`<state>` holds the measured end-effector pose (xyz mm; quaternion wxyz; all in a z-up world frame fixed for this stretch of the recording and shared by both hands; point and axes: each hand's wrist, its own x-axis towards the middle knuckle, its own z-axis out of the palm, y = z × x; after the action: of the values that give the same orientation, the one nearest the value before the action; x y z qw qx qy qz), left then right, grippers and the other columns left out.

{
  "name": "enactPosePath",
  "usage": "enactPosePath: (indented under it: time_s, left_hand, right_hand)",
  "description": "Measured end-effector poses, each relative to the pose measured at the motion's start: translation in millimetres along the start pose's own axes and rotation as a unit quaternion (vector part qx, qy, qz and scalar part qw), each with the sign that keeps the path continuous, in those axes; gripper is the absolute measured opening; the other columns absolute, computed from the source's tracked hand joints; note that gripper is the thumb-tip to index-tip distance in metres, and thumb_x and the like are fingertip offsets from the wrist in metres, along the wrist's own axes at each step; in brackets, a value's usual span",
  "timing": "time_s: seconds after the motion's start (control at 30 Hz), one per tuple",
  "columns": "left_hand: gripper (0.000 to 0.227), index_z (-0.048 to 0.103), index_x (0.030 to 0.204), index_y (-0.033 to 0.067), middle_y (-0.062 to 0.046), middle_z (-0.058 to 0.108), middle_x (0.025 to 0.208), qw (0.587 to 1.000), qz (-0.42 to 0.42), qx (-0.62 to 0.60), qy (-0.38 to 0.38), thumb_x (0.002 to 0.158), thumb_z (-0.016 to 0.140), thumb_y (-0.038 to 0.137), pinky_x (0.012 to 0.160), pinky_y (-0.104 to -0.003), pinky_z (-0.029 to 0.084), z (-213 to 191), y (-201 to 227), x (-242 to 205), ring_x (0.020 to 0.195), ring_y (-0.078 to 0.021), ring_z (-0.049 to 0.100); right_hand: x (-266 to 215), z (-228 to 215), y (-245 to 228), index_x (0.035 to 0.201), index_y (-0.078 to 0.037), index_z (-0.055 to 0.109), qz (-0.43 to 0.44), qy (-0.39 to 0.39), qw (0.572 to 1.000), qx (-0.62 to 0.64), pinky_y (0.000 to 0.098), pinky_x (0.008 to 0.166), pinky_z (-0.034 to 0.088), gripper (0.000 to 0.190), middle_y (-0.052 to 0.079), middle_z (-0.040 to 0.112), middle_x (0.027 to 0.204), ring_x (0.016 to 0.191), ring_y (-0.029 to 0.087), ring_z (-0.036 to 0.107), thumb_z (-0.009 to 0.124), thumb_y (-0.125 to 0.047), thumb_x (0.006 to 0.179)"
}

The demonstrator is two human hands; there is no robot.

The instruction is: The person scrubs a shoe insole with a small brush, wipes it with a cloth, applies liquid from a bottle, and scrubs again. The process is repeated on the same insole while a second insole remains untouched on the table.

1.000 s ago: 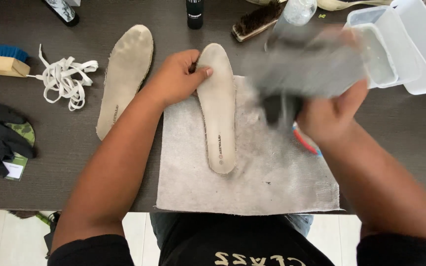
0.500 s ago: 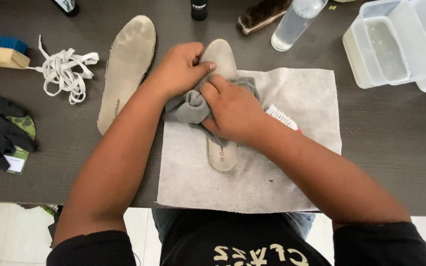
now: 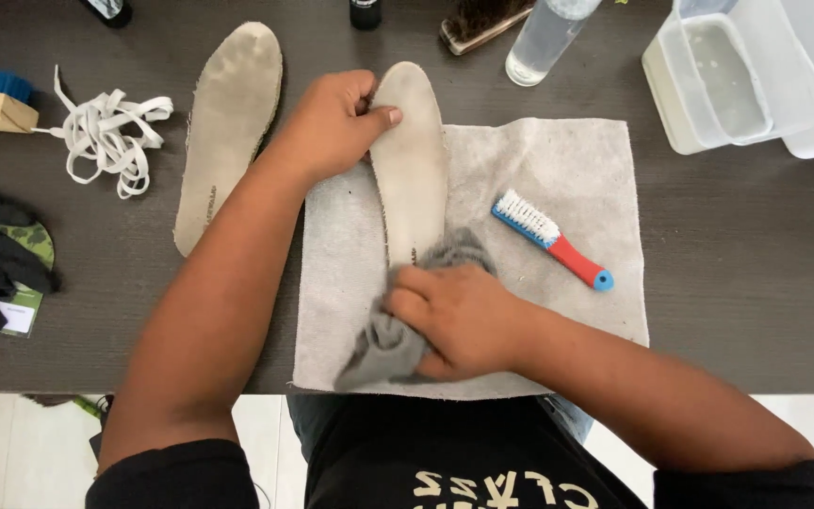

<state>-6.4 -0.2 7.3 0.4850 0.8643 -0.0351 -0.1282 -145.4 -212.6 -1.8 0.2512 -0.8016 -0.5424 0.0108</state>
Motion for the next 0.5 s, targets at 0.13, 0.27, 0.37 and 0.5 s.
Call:
enactPosePath:
  time_s: [0.13,0.27,0.37,0.5]
  left_hand:
    - [0.033,0.046,0.078,0.0177,0.006,0.047,0.071,1.0,-0.014,-0.002,-0.001,0.104,0.066,0.025,0.057,-0.028,0.034,-3,10,-9,0.062,-0.0085,0.041]
    - [0.029,0.048,0.083,0.0159,0.003,0.051,0.077,1.0,0.0,-0.001,-0.006,0.105,0.062,0.026,0.062,-0.029,0.044,-2,7,-9,0.07,-0.0105,0.05]
    - [0.016,0.059,0.096,0.0116,-0.002,0.059,0.08,0.997,0.059,-0.047,0.015,0.106,0.06,0.024,0.066,-0.031,0.05,3,-5,-5,0.071,-0.0138,0.057]
    - [0.016,0.068,0.109,0.0065,-0.008,0.071,0.084,0.982,0.128,-0.131,0.042,0.107,0.058,0.019,0.071,-0.03,0.056,5,-14,-5,0.073,-0.0145,0.064]
  right_hand:
    - [-14,-3,-4,0.106,-0.006,0.054,-0.024,-0.024,0.998,0.057,0.0456,0.047,0.041,0.041,0.013,0.055,0.099,0.066,0.032,0.059,0.058,-0.042,0.088]
    - [-17,-22,-12,0.105,-0.006,0.054,-0.026,-0.02,0.987,0.157,0.0448,0.058,0.044,0.033,0.013,0.056,0.096,0.069,0.036,0.058,0.054,-0.034,0.088]
    - [-32,-38,3,0.109,-0.004,0.06,-0.034,0.121,0.974,0.189,0.0407,0.071,0.053,0.041,0.013,0.062,0.098,0.087,0.036,0.065,0.054,-0.042,0.094]
    - [-81,-84,50,0.109,0.002,0.059,-0.039,0.345,0.935,0.078,0.0449,0.074,0.051,0.054,0.013,0.056,0.089,0.081,0.032,0.062,0.076,-0.037,0.076]
